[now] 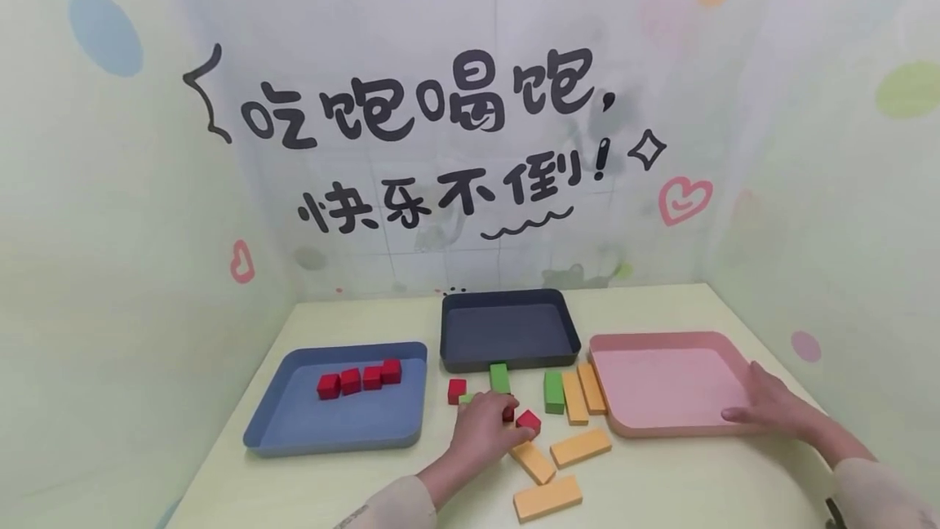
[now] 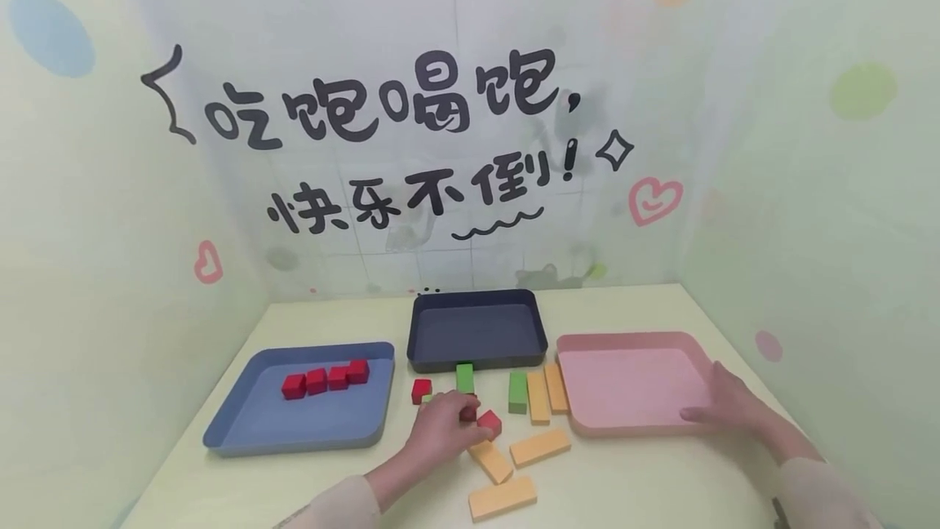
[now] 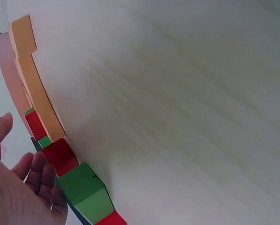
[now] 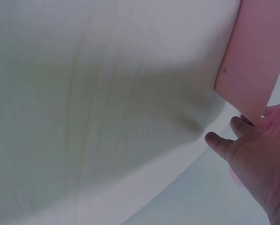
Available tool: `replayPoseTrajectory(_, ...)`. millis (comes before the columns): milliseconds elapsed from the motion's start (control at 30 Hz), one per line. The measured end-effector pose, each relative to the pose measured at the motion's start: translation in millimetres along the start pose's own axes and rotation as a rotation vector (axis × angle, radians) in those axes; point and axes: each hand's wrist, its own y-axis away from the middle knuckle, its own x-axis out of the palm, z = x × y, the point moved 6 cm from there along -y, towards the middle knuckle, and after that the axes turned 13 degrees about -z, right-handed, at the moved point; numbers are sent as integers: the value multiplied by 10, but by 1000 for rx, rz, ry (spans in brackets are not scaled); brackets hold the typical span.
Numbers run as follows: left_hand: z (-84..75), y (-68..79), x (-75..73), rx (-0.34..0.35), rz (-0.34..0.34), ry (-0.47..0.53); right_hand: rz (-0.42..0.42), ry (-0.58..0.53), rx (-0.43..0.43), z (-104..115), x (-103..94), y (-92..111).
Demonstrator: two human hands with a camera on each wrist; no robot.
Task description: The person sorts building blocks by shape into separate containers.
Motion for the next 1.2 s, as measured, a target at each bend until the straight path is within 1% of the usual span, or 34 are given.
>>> replayPoseTrajectory(100,-10,1,33,27,0,-36,-32,10,10,-15,-60,0)
replayPoseTrajectory(167,0,-1,37,32,-14,-58,-75,-12,7,43,-98,-45)
replayPoseTrajectory(233,20,-7,34,34,-34,-80,-104,-31,-15,143,-88,-131)
replayPoseTrajectory(333,41,-7,38,35,-43,-106,-120,-78,-53,318,-3,-258)
replayPoseTrajectory(433,38,1,56,40,-36,-132,-144,-135,-117,487,112,-354)
replayPoseTrajectory(500,28,7,65,34,-29,-149,-168,-121,-148,575,177,-403)
replayPoseTrajectory(567,13,12,66,30,-26,-161,-158,-89,-130,647,253,-449)
replayPoseTrajectory(633,-2,21,69,32,-19,-170,-101,-90,-59,719,364,-489)
replayPoseTrajectory(733,-19,29,80,52,-19,-180,-10,-121,43,901,569,-587)
replayPoseTrajectory(800,-24,28,85,64,-21,-182,9,-162,79,1058,706,-694)
replayPoseTrajectory(900,-45,13,89,80,-25,-191,2,-178,84,1283,867,-860)
replayPoseTrajectory(1033,-89,7,107,98,-15,-198,-16,-231,42,1496,1011,-985)
replayPoseTrajectory(1100,-105,15,117,104,-15,-196,-27,-229,15,1552,1067,-1009)
replayPoseTrajectory(1200,-126,30,132,115,-20,-196,-38,-225,24,1558,1154,-1019)
